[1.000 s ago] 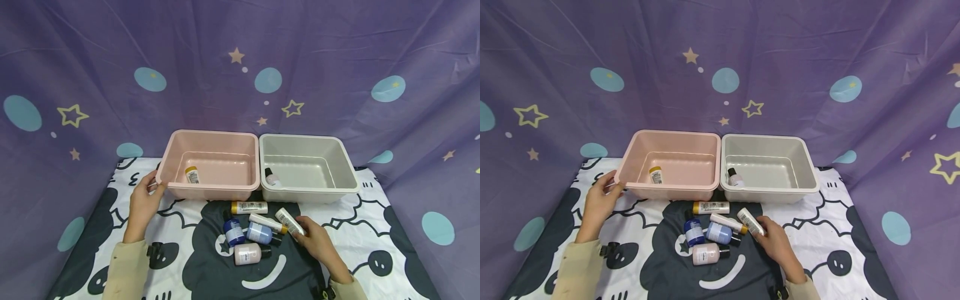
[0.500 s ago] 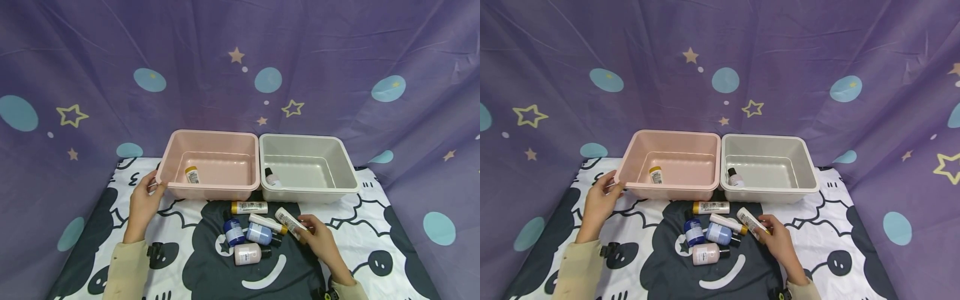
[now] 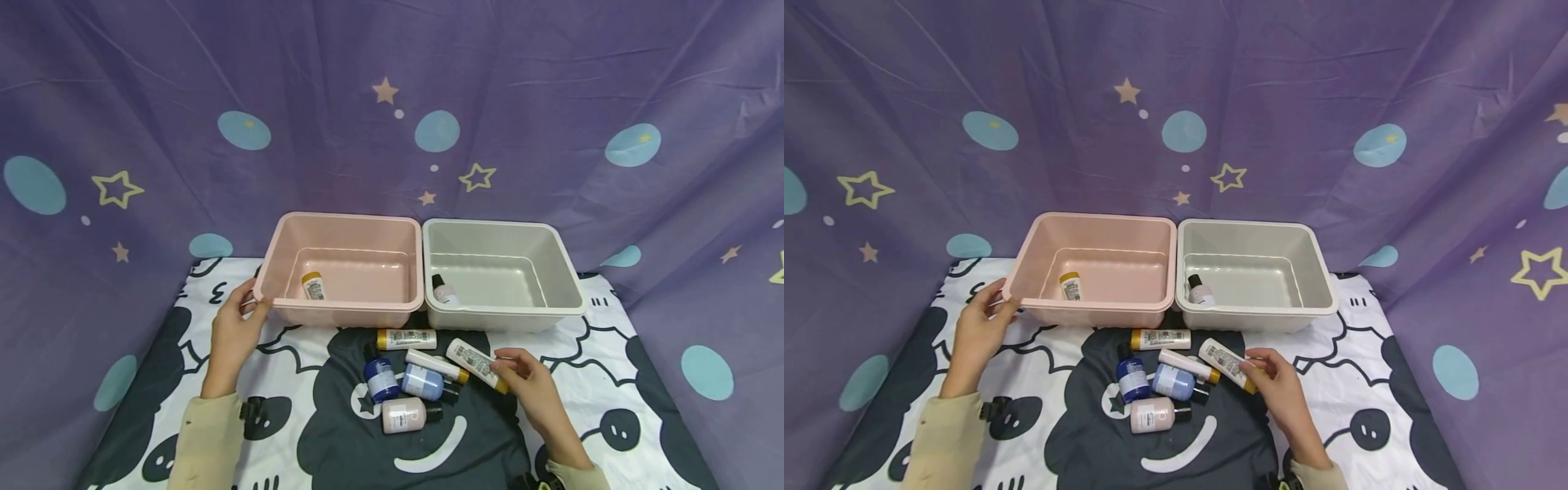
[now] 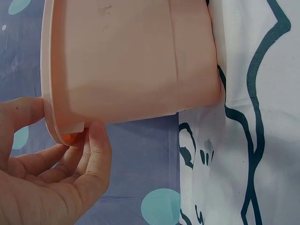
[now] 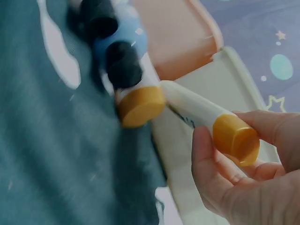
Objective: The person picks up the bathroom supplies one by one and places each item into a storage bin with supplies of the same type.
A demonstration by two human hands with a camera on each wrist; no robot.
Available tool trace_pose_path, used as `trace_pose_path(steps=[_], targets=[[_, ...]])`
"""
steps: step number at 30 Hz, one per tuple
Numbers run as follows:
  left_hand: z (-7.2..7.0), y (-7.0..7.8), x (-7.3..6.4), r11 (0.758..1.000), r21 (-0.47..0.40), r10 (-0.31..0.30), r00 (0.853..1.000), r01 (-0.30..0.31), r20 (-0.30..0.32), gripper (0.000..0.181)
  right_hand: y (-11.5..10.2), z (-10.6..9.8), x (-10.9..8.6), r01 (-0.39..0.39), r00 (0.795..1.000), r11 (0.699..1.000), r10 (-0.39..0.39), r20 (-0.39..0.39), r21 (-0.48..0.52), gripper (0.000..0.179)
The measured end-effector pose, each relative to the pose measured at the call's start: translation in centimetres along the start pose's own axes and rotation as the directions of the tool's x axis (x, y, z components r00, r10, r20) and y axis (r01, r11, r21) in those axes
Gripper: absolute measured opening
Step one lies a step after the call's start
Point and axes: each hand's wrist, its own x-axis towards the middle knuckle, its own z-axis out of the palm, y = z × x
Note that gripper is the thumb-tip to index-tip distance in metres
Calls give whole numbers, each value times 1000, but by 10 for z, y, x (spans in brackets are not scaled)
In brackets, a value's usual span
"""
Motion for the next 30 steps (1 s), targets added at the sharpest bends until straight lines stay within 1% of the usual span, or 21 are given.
trace_pose_path(steps=[4,7,11,14,18,20,23,25,28,30], targets=[[-1,0,0,1000,2,1,1000,-1,0,54,-14,0,-6,33,998,997,-37,45,70,38],[0,-1,0,1000,-4,3,1000,-3,0,54,-26,-1,-8,70,994,992,-78,75,109,34],[0,-1,1,1000,0,-3,1000,3,4,55,-46,-1,-4,127,983,980,-145,115,150,28],[1,-1,1,1000,4,-6,1000,6,5,55,-63,0,3,164,969,967,-195,150,195,27],[1,-3,1,1000,2,-2,1000,2,-1,54,-88,6,19,207,952,948,-252,174,244,24],[1,-4,1,1000,3,4,1000,-4,-2,54,-101,10,29,215,947,940,-268,178,266,22],[1,-5,1,1000,2,9,1000,-9,0,53,-122,21,45,199,948,932,-261,180,304,20],[1,-5,1,1000,6,13,1000,-13,1,54,-135,30,56,178,951,928,-247,185,327,23],[1,-4,1,1000,16,21,1000,-21,-1,55,-152,46,74,148,955,931,-223,198,335,26],[1,-4,0,999,19,28,1000,-28,0,56,-162,57,86,135,953,933,-215,214,335,27]])
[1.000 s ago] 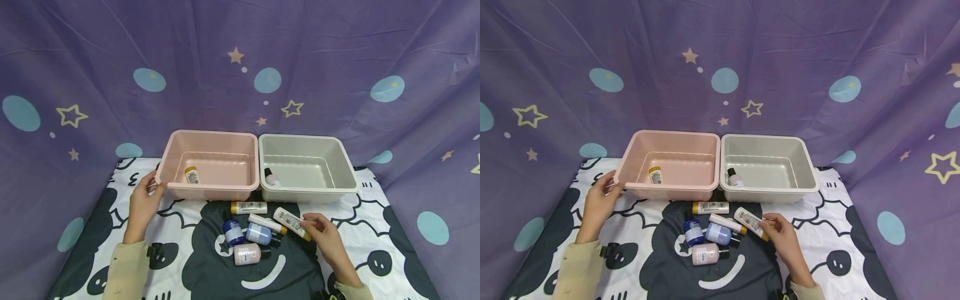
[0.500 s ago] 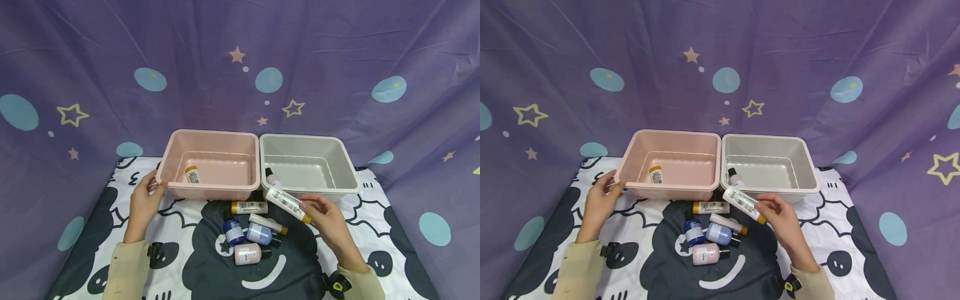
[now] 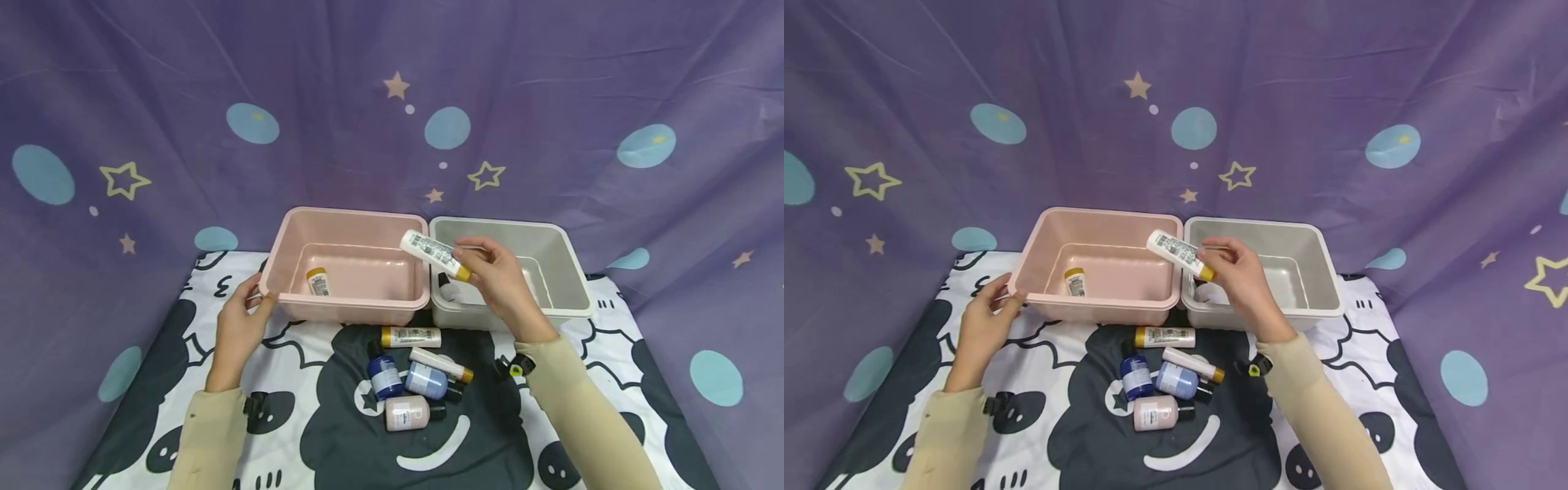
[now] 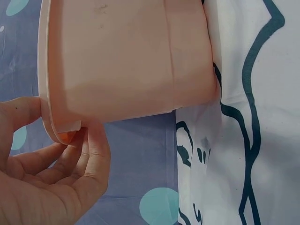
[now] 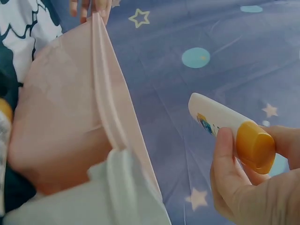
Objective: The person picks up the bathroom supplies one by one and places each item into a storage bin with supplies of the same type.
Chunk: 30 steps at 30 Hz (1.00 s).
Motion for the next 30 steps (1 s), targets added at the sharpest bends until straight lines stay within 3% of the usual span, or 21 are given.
trace_pose_path(steps=[8,17,22,30], targets=[[0,-2,1,1000,-3,2,1000,-2,3,56,-3,43,61,-19,998,999,17,63,31,34],[1,-5,3,1000,-5,6,1000,-6,-7,56,13,84,112,-122,987,992,125,100,-39,27],[2,-6,2,1000,-14,15,1000,-15,-10,55,26,95,130,-158,980,979,172,104,-131,27],[0,-8,2,1000,-24,1,1000,-2,-11,55,38,104,140,-159,975,966,186,121,-202,21]])
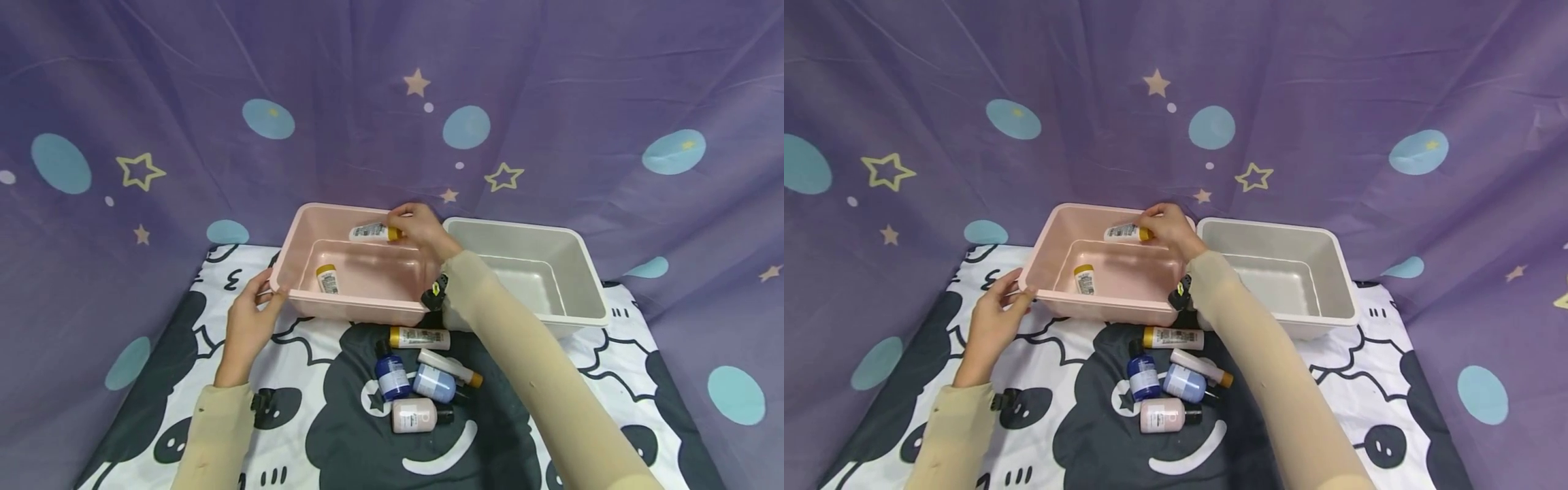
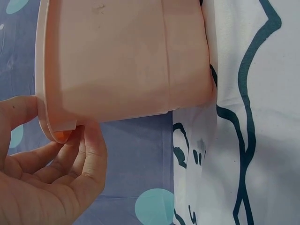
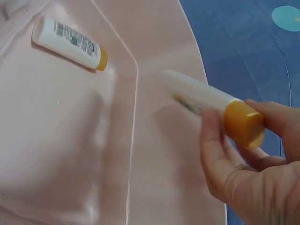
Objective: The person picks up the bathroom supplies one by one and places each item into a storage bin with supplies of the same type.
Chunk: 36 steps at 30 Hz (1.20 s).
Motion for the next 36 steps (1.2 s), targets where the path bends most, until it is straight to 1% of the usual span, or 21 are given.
trace_pose_path(steps=[3,6,9,12,14,17,20,23,25,30,34,36], targets=[[1,1,0,1000,-3,-1,1000,1,5,55,0,-2,1,-39,999,999,40,14,-22,17],[1,2,0,1000,-10,-2,1000,2,7,56,-2,-3,1,-60,998,998,60,2,-26,22],[2,2,0,1000,-19,-6,1000,7,10,56,-5,-6,-3,-52,999,998,52,-12,-35,31],[2,2,0,1000,-19,-13,1000,13,8,56,-9,-9,-14,-26,1000,998,26,4,-56,33],[2,1,0,1000,-16,-15,1000,15,5,56,-12,-13,-25,14,999,998,-12,29,-64,32],[2,1,0,1000,-12,-19,1000,19,0,56,-17,-20,-47,109,992,990,-102,74,-87,28],[2,1,-1,1000,-7,-24,1000,24,2,57,-18,-30,-73,221,972,965,-207,109,-141,26],[2,0,-1,1000,-3,-25,1000,25,3,58,-14,-41,-99,292,954,942,-274,120,-166,25],[3,0,-1,1000,-2,-24,1000,24,3,59,-9,-48,-116,306,950,937,-290,113,-168,25],[2,0,-2,1000,-5,-19,1000,19,-3,59,8,-64,-155,298,954,937,-287,87,-180,26],[2,1,-2,1000,-8,-17,1000,17,1,59,25,-77,-181,315,949,926,-307,73,-208,27],[2,1,-2,1000,-6,-16,1000,16,6,59,35,-84,-192,313,950,921,-309,56,-230,26]])
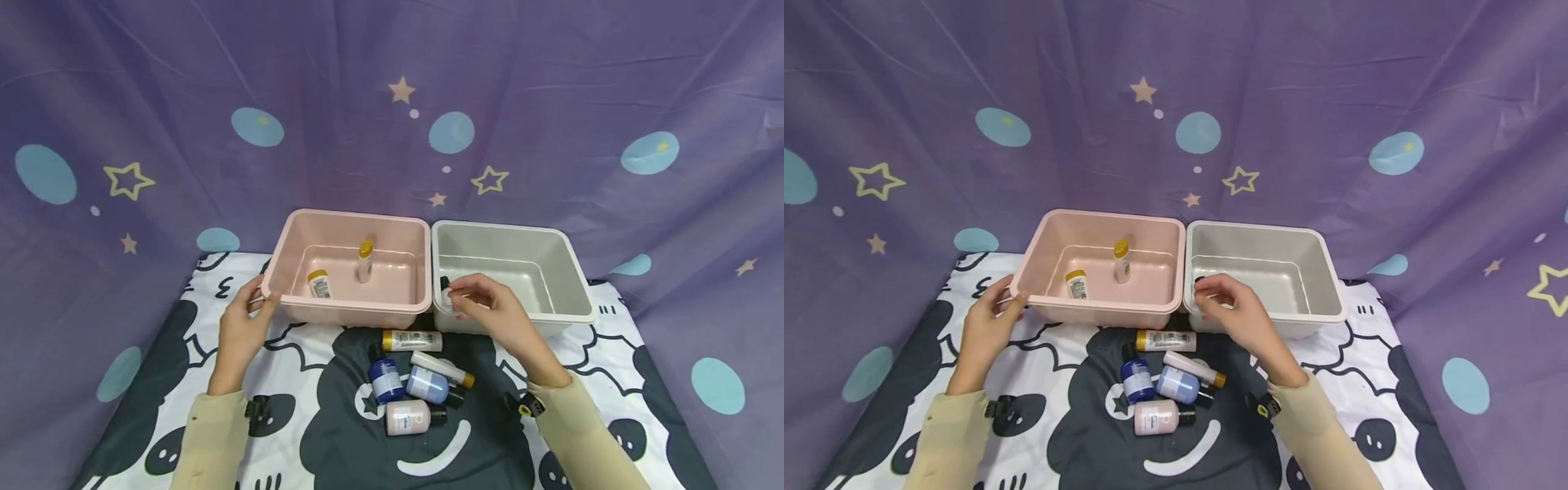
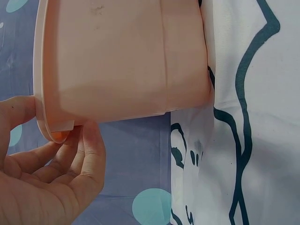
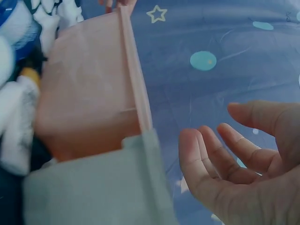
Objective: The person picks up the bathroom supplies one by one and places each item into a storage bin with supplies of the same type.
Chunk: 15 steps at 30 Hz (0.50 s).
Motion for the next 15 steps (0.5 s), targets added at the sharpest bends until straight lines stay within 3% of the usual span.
trace_pose_path(steps=[7,11,15], targets=[[1,0,-1,1000,8,-6,1000,6,4,60,27,-7,-43,0,999,1000,-1,-34,-25,25],[1,0,-1,1000,4,-1,1000,1,2,61,46,-5,-61,21,999,1000,-21,-42,0,25],[1,0,-1,1000,-7,3,1000,-3,-1,60,66,-2,-73,-13,998,1000,14,-60,27,25]])
